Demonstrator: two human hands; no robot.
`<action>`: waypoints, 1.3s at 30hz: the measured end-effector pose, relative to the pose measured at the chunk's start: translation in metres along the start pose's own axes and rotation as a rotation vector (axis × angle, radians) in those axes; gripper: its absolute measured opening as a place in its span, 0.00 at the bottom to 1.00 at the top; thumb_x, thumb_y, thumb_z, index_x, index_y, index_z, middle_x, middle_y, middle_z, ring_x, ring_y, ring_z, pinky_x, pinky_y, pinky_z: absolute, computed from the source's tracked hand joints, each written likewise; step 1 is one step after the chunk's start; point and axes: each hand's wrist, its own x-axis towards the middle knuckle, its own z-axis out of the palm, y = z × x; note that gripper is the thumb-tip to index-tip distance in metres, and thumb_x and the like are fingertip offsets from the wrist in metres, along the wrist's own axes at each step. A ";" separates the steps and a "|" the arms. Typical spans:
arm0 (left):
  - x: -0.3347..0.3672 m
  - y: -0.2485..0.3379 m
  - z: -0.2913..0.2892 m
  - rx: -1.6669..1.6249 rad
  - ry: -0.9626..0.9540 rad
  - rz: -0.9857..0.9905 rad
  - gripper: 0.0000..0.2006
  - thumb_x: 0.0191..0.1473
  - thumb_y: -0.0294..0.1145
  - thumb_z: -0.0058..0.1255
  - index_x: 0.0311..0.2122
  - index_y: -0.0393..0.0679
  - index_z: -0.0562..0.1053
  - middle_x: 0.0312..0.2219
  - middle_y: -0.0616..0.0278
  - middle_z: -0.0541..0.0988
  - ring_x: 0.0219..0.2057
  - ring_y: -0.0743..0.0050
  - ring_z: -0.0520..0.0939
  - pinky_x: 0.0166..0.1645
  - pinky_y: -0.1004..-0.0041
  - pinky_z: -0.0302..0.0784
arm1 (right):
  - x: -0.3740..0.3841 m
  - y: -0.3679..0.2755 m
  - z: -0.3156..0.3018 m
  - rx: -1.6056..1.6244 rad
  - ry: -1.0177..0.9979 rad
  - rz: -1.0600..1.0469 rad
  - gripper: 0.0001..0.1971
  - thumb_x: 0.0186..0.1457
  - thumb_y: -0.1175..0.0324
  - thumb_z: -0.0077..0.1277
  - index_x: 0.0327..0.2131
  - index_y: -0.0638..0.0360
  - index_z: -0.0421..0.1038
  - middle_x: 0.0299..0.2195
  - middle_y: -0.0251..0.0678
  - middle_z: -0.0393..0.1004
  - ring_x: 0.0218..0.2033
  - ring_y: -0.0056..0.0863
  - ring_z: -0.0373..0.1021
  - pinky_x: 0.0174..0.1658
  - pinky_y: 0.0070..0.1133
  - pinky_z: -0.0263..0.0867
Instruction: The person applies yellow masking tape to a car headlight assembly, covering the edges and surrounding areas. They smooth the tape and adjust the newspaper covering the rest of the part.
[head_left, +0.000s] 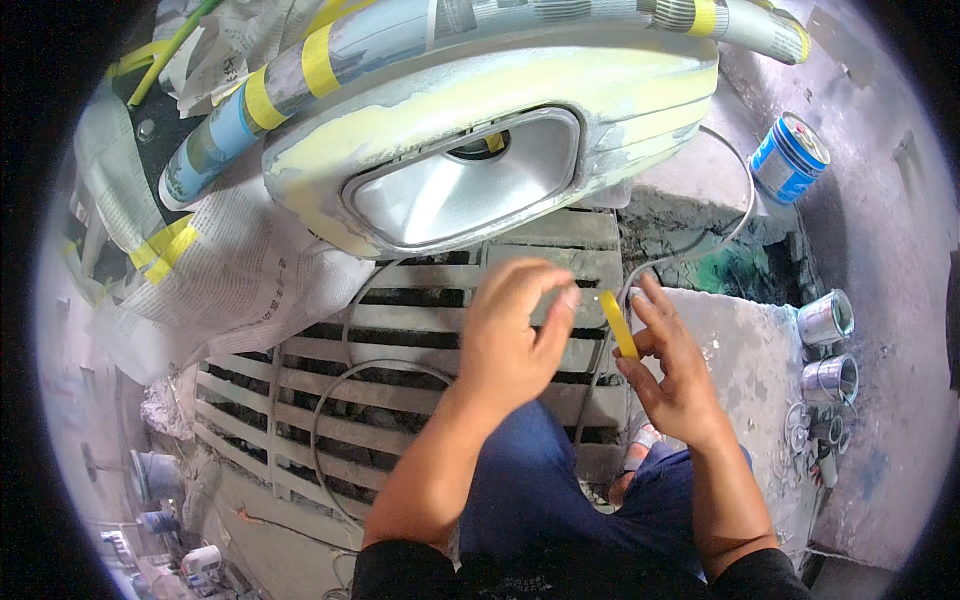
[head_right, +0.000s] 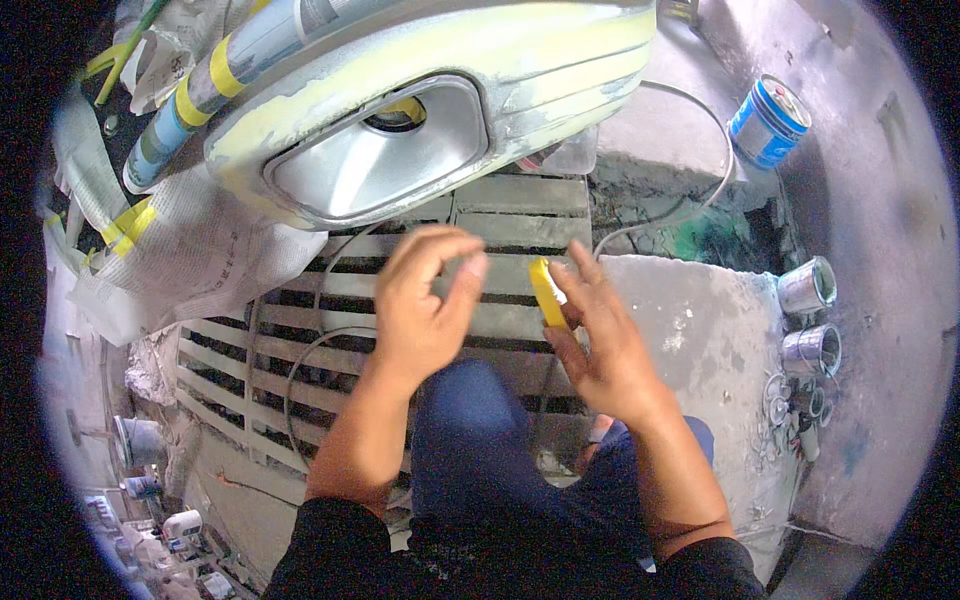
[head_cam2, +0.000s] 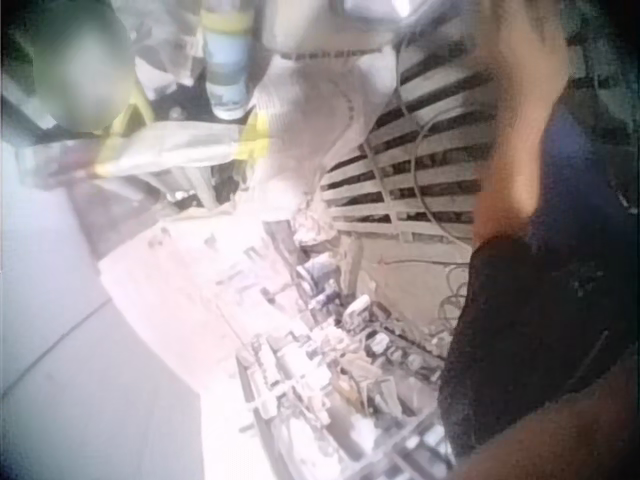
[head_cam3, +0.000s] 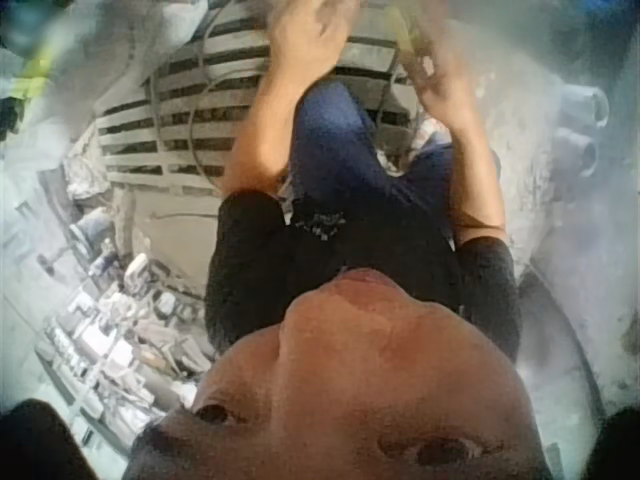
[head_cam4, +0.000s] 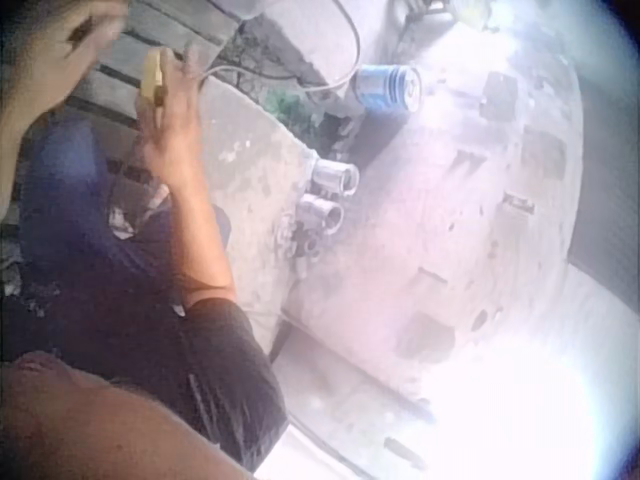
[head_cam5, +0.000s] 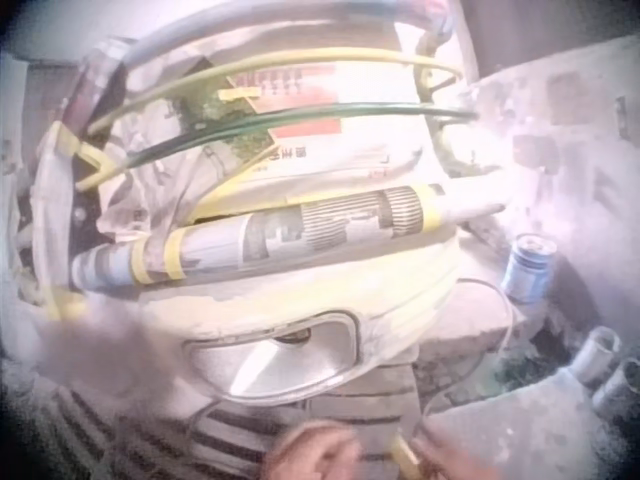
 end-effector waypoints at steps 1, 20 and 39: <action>-0.009 0.006 0.005 -0.137 -0.076 -0.122 0.15 0.50 0.24 0.61 0.43 0.41 0.74 0.34 0.62 0.79 0.35 0.71 0.79 0.36 0.75 0.72 | -0.001 -0.002 -0.001 -0.014 -0.024 0.005 0.34 0.49 0.84 0.58 0.60 0.56 0.64 0.61 0.47 0.62 0.42 0.34 0.75 0.45 0.25 0.72; -0.040 0.004 0.013 -0.068 -0.253 -0.212 0.08 0.55 0.30 0.58 0.34 0.39 0.70 0.27 0.57 0.76 0.25 0.61 0.78 0.29 0.67 0.73 | 0.006 -0.011 -0.002 -0.093 -0.213 0.215 0.26 0.53 0.76 0.58 0.56 0.61 0.66 0.44 0.44 0.76 0.37 0.37 0.77 0.40 0.25 0.72; -0.027 0.001 -0.002 -0.086 0.138 -0.565 0.08 0.58 0.29 0.57 0.33 0.37 0.71 0.25 0.59 0.78 0.27 0.74 0.78 0.34 0.72 0.74 | -0.005 -0.040 0.011 -0.505 0.010 -0.521 0.23 0.41 0.76 0.59 0.47 0.56 0.75 0.29 0.30 0.77 0.24 0.24 0.72 0.28 0.20 0.73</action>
